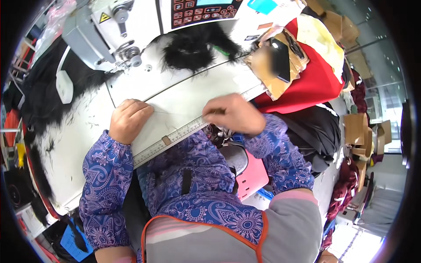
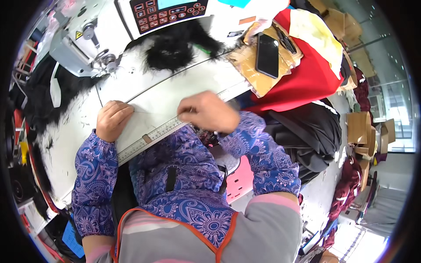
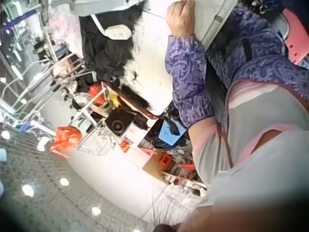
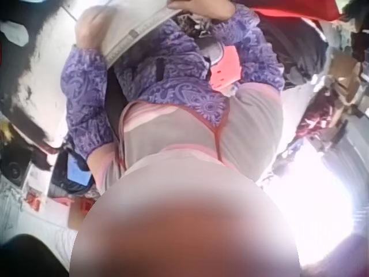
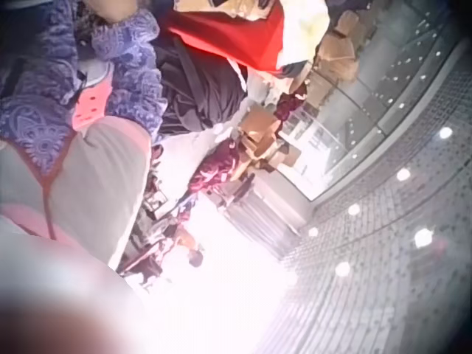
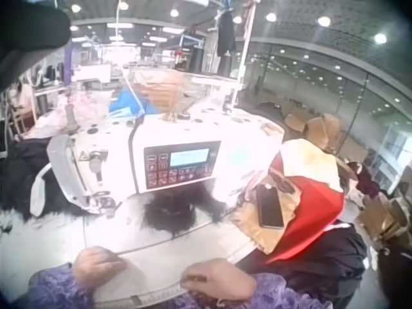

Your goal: Sewing black fur trim onto fabric using a sewing machine and trimming with scissors.

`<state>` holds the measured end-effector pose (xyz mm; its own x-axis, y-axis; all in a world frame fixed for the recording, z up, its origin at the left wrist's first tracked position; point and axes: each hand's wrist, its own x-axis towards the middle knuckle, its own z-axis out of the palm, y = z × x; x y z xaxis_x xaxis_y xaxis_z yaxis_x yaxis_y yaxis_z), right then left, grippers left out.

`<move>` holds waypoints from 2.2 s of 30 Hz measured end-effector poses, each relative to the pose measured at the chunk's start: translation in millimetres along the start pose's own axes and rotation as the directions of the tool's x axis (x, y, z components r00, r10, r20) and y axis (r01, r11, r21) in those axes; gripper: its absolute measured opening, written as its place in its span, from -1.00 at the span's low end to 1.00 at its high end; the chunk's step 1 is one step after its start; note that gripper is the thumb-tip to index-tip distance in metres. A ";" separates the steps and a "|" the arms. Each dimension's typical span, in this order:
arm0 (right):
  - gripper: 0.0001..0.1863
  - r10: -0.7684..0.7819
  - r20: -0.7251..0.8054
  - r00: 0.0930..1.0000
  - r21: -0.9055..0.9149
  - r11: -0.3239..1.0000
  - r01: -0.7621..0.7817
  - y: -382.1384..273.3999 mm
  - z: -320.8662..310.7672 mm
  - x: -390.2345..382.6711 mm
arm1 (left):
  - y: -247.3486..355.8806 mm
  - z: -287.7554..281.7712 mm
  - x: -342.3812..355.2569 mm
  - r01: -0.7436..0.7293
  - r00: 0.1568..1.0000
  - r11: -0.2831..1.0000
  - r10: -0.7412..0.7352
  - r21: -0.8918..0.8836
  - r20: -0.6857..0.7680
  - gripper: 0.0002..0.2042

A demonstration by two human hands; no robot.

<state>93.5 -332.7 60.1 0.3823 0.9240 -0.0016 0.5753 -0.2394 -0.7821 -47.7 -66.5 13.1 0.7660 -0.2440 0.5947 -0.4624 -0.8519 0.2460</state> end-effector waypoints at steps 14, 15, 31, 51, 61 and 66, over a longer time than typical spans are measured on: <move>-0.54 0.438 -0.694 0.571 -0.531 0.223 -0.817 232.8 -274.3 -18.5 | 7.0 4.9 12.1 0.193 0.979 0.981 -0.190 0.024 -0.080 -0.85; -0.53 0.430 -0.686 0.586 -0.543 0.232 -0.807 228.7 -275.9 -20.2 | 6.4 5.2 11.2 0.201 0.977 0.979 -0.199 0.030 -0.076 -0.85; -0.13 0.344 -0.062 0.937 0.510 0.818 -0.267 7.2 6.0 -124.0 | -1.6 7.8 8.7 0.246 0.961 0.969 -0.240 0.029 -0.134 -0.86; -0.73 0.430 -0.437 0.790 0.460 0.862 -0.214 7.6 42.1 -86.5 | -13.8 9.3 7.4 0.358 0.916 0.934 -0.353 -0.009 -0.189 -0.93; -0.48 0.370 -0.823 0.430 -0.331 0.302 -0.894 194.9 -223.9 -104.1 | -36.0 -0.9 8.0 0.650 0.724 0.742 -0.671 -0.165 -0.161 -0.93; -0.48 0.116 -0.795 0.596 -0.488 0.462 -0.741 218.0 -253.0 -67.3 | -38.8 -1.6 10.9 0.649 0.728 0.746 -0.666 -0.150 -0.163 -0.92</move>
<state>376.2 -522.5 47.4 0.8694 0.2857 0.4032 0.3351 -0.9405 -0.0563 -22.1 -35.3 11.2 0.7929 0.4652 0.3936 0.0852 -0.7242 0.6843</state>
